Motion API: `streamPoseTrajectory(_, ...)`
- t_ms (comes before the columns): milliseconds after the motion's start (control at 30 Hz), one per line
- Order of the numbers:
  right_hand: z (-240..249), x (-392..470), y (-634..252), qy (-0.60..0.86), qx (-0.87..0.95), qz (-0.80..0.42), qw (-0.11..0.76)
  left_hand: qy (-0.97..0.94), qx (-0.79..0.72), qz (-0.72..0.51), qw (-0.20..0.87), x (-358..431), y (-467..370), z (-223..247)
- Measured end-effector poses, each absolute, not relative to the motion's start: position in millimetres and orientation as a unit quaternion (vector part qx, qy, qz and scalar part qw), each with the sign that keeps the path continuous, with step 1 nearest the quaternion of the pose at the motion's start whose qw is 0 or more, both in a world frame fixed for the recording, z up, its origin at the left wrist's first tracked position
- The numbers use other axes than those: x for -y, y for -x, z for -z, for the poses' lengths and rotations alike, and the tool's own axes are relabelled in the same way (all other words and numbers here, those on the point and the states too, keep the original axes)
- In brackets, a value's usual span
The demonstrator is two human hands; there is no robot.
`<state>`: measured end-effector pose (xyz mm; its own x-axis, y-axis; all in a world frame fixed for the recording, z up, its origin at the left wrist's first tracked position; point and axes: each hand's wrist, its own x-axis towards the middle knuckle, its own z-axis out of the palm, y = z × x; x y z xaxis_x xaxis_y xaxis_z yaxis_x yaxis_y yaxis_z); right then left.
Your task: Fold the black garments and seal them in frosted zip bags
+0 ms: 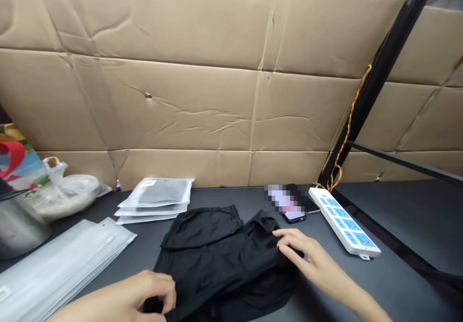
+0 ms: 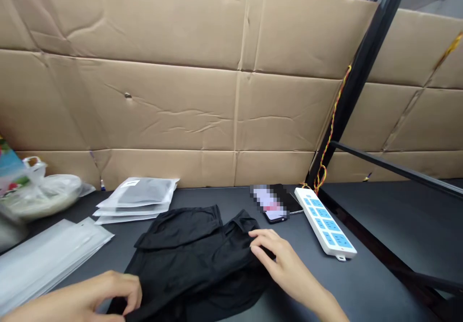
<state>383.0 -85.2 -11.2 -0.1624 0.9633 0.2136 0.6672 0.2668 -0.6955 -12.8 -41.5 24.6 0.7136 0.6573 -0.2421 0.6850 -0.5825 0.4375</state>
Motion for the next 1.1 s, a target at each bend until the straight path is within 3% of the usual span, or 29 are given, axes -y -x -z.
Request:
streamPoseTrajectory(233, -3.2, 68.0, -372.6, 0.572, 0.723, -0.198, 0.335, -0.861, -0.326, 0.144, 0.364, 12.6, -6.9, -50.9)
streamPoseTrajectory(467, -0.2, 68.5, -378.8, 0.577, 0.727, -0.212, 0.305, -0.881, -0.339, 0.162, 0.287, 5.4, -8.8, -67.8)
streamPoseTrajectory(667, 4.0, 38.1, -375.9, 0.605, 0.719, -0.149, 0.307, -0.873, -0.369, 0.066, 0.31, -45.1, 2.2, -82.0)
streamPoseTrajectory(867, 27.8, 14.2, -372.0, 0.645, 0.695, -0.122, 0.293, -0.798, -0.415, -0.05, 0.434, -73.4, 7.7, -36.9)
streamPoseTrajectory(1100, 34.6, 17.9, -367.6, 0.641, 0.696, -0.144, 0.288, -0.78, -0.43, -0.106, 0.442, -62.1, 16.5, -14.0)
